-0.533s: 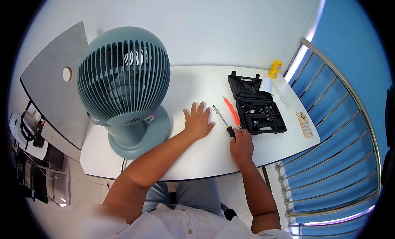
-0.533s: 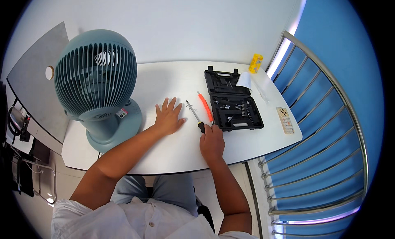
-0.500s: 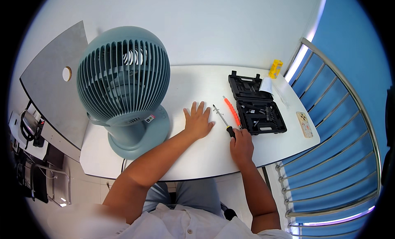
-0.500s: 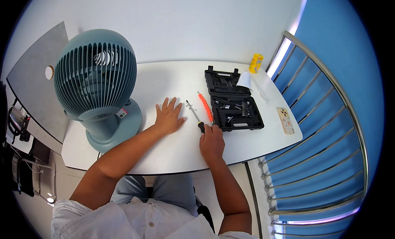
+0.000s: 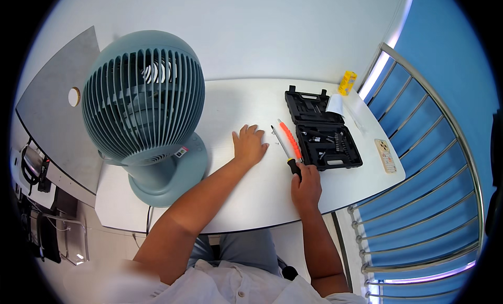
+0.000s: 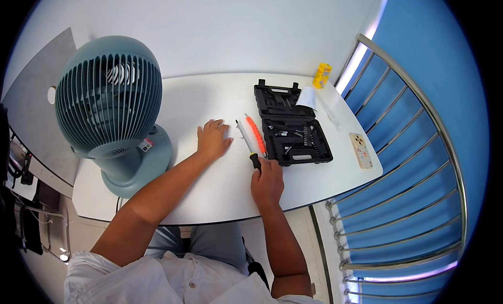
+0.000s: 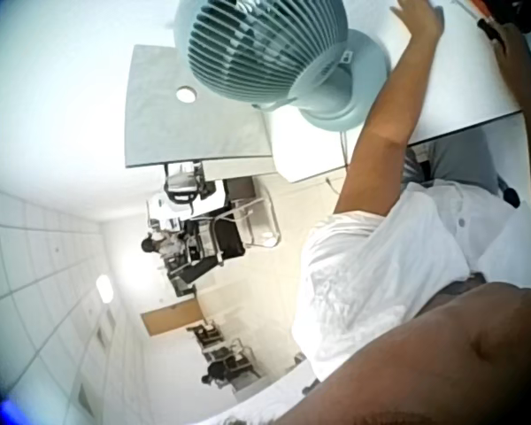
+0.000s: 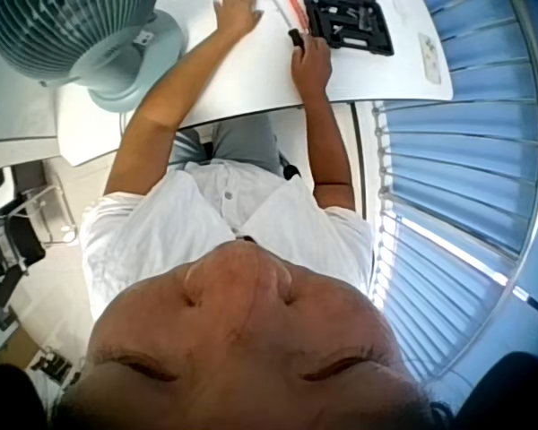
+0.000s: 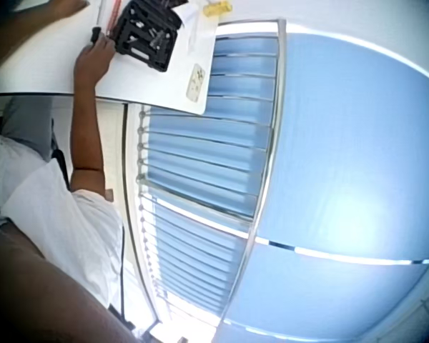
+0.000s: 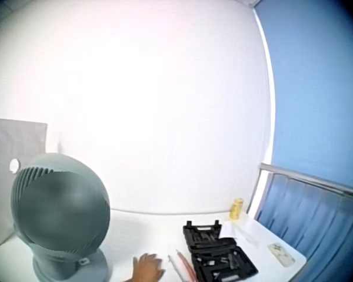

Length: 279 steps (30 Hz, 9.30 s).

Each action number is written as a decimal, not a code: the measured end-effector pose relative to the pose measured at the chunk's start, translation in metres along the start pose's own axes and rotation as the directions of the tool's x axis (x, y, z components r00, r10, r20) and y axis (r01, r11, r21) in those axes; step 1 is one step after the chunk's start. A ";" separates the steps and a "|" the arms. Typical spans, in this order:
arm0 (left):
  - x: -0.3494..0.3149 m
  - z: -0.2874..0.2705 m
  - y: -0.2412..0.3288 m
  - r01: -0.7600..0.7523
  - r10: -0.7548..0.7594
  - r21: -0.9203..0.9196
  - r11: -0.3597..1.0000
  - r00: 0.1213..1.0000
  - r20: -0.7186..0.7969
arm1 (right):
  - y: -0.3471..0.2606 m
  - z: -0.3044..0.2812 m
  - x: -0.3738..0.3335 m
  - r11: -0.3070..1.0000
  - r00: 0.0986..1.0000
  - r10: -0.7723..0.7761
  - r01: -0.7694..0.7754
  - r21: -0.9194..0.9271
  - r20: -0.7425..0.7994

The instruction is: The person uses a screwdriver to loosen screws on the front grille of a teal table fan. After removing the screws, they detach the front grille, exposing the fan blades and motor housing. The person then tilts the fan to access the base.

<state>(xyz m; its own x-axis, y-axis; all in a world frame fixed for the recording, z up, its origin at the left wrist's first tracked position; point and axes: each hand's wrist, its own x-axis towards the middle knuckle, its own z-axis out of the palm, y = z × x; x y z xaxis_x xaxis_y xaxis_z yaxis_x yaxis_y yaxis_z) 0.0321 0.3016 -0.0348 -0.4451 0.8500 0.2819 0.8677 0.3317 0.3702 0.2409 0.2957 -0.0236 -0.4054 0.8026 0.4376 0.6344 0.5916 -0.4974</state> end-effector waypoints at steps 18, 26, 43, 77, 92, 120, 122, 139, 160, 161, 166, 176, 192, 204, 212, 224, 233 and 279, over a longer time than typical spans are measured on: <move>-0.006 0.007 -0.004 -0.050 0.042 -0.096 0.994 0.996 -0.083 | -0.001 0.001 -0.004 0.995 1.000 -0.012 0.010 -0.103 -0.018; -0.005 0.004 -0.006 -0.024 0.003 -0.172 0.985 0.993 -0.120 | -0.003 -0.001 -0.002 0.999 0.999 -0.012 0.010 -0.039 -0.037; -0.004 0.000 -0.008 -0.057 0.015 -0.285 0.957 0.989 -0.149 | 0.011 -0.004 0.007 0.901 0.993 0.108 -0.075 0.427 -0.055; -0.003 0.006 -0.014 -0.061 -0.034 -0.408 0.911 0.975 -0.221 | 0.007 -0.005 0.003 0.916 0.998 0.050 -0.034 0.400 -0.030; -0.023 -0.002 -0.022 -0.118 0.003 -0.362 0.925 0.952 -0.305 | 0.001 0.003 0.004 0.976 0.990 -0.138 0.134 0.169 0.008; -0.023 -0.010 -0.039 0.009 -0.304 -0.646 0.763 0.888 -0.347 | -0.012 0.019 0.020 0.976 0.972 -0.212 0.206 0.071 0.101; -0.023 -0.011 -0.038 0.017 -0.309 -0.650 0.760 0.889 -0.338 | -0.012 0.020 0.021 0.976 0.972 -0.212 0.205 0.072 0.103; -0.023 -0.013 -0.038 0.038 -0.318 -0.661 0.749 0.897 -0.308 | -0.014 0.020 0.020 0.975 0.969 -0.224 0.222 0.026 0.103; -0.024 -0.014 -0.037 0.037 -0.303 -0.619 0.784 0.894 -0.330 | -0.017 0.019 0.021 0.967 0.958 -0.246 0.252 -0.023 0.148; -0.024 -0.014 -0.038 0.038 -0.304 -0.633 0.773 0.898 -0.317 | -0.014 0.020 0.022 0.964 0.955 -0.259 0.266 -0.028 0.143; -0.023 -0.012 -0.039 0.055 -0.316 -0.649 0.758 0.903 -0.293 | -0.008 0.020 0.027 0.960 0.950 -0.277 0.280 -0.001 0.147; -0.024 -0.014 -0.038 0.072 -0.323 -0.651 0.755 0.906 -0.274 | -0.007 0.019 0.033 0.967 0.956 -0.250 0.254 -0.004 0.150; -0.024 -0.013 -0.039 0.061 -0.314 -0.649 0.758 0.907 -0.281 | -0.008 0.023 0.032 0.968 0.964 -0.226 0.239 -0.077 0.142; -0.023 -0.012 -0.039 0.049 -0.314 -0.660 0.750 0.904 -0.290 | -0.016 0.023 0.037 0.948 0.959 -0.210 0.247 -0.203 0.188; -0.025 -0.015 -0.036 0.027 -0.290 -0.607 0.795 0.894 -0.341 | -0.014 0.025 0.034 0.925 0.950 -0.253 0.293 -0.242 0.184; -0.025 -0.014 -0.037 0.035 -0.297 -0.601 0.798 0.891 -0.343 | -0.020 0.024 0.028 0.864 0.920 -0.347 0.389 -0.319 0.182; -0.024 -0.012 -0.038 0.027 -0.294 -0.596 0.803 0.887 -0.356 | -0.022 0.023 0.024 0.826 0.902 -0.372 0.430 -0.364 0.221; -0.015 -0.005 -0.045 -0.029 -0.432 -0.736 0.676 0.793 -0.429 | -0.017 0.025 0.025 0.954 0.957 -0.193 0.234 -0.186 0.216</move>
<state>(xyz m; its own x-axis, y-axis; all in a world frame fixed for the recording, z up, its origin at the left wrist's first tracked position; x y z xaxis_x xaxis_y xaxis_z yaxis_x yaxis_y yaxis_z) -0.0013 0.2721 -0.0510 -0.8229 0.3556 0.4432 0.4371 -0.1020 0.8936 0.2036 0.3077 -0.0225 -0.6522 0.6707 0.3531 0.6328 0.7383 -0.2334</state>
